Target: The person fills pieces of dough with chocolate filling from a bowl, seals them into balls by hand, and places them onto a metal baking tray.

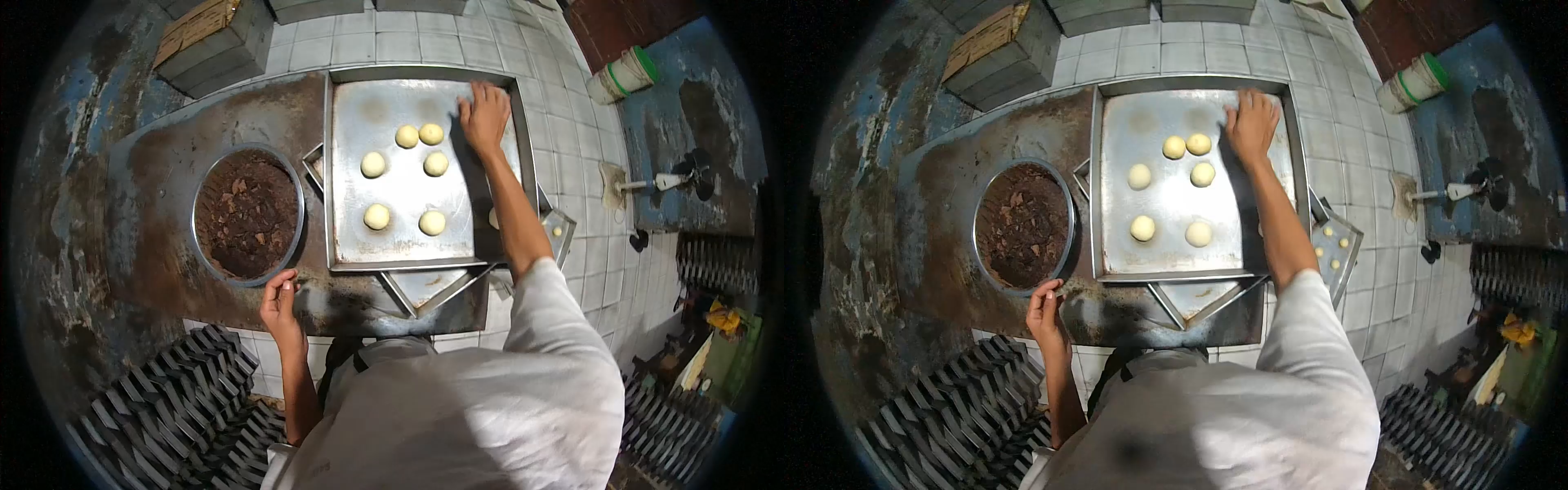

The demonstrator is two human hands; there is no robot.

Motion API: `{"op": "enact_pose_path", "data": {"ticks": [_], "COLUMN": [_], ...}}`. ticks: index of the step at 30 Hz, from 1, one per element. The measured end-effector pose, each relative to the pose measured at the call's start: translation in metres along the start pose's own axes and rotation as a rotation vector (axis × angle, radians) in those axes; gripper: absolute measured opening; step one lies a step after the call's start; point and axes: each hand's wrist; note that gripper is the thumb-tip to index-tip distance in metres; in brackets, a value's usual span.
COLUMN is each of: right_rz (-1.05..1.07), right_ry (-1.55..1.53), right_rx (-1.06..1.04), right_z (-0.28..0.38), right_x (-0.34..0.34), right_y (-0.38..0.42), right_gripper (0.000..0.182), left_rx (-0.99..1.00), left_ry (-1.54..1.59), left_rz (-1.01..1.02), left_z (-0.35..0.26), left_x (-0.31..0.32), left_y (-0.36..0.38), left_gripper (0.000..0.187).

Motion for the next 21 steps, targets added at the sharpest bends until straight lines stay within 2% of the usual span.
{"op": "enact_pose_path", "data": {"ticks": [1,3,5,6,7,9,10,11,13,15,17,18,19,21], "right_rz": [0.107,0.292,0.337,0.288,0.285,0.517,0.551,0.551,0.741,0.813,0.881,0.939,0.883,0.698], "right_ry": [-0.085,-0.034,0.084,0.128,0.131,-0.093,-0.273,-0.274,-1.110,-1.312,-1.378,-1.524,-1.621,-1.401], "right_rx": [-0.105,-0.307,-0.340,-0.320,-0.318,-0.007,0.149,0.145,0.374,0.371,0.432,0.548,0.660,0.564], "right_z": [0.018,0.045,0.055,0.053,0.051,0.049,0.048,0.045,0.047,0.073,0.107,0.125,0.143,0.170], "right_x": [-0.032,-0.060,-0.034,-0.018,-0.027,-0.050,-0.066,-0.082,-0.120,-0.180,-0.223,-0.240,-0.247,-0.249], "right_y": [0.003,0.018,0.042,0.045,0.042,0.035,0.035,0.038,0.056,0.076,0.100,0.109,0.119,0.137], "right_gripper": [0.034,0.025,0.019,0.018,0.018,0.021,0.021,0.021,0.020,0.018,0.019,0.021,0.025,0.033], "left_rx": [0.004,-0.009,-0.021,-0.025,-0.029,0.003,-0.025,-0.046,-0.051,-0.033,-0.158,-0.245,-0.234,-0.245], "left_ry": [0.004,0.046,0.035,0.025,0.014,-0.010,-0.021,-0.030,-0.042,0.093,0.220,0.293,0.292,0.295], "left_rz": [-0.012,0.045,0.092,0.134,0.170,0.215,0.271,0.327,0.383,0.440,0.518,0.523,0.472,0.415], "left_z": [-0.001,-0.002,0.001,0.002,0.000,-0.001,0.001,0.002,-0.001,-0.013,-0.017,-0.016,-0.016,-0.013], "left_x": [0.002,0.011,0.024,0.032,0.042,0.058,0.065,0.073,0.102,0.133,0.140,0.136,0.131,0.110], "left_y": [-0.001,-0.004,-0.010,-0.014,-0.018,-0.021,-0.024,-0.029,-0.033,-0.025,-0.025,-0.024,-0.022,-0.020], "left_gripper": [0.021,0.020,0.020,0.019,0.018,0.018,0.018,0.018,0.021,0.027,0.035,0.034,0.030,0.027]}}
Point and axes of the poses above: each hand's wrist, its own y-axis away from the middle knuckle, its own x-axis out of the palm, z = x × y, and after that the axes turned 15 degrees about y, right-handed
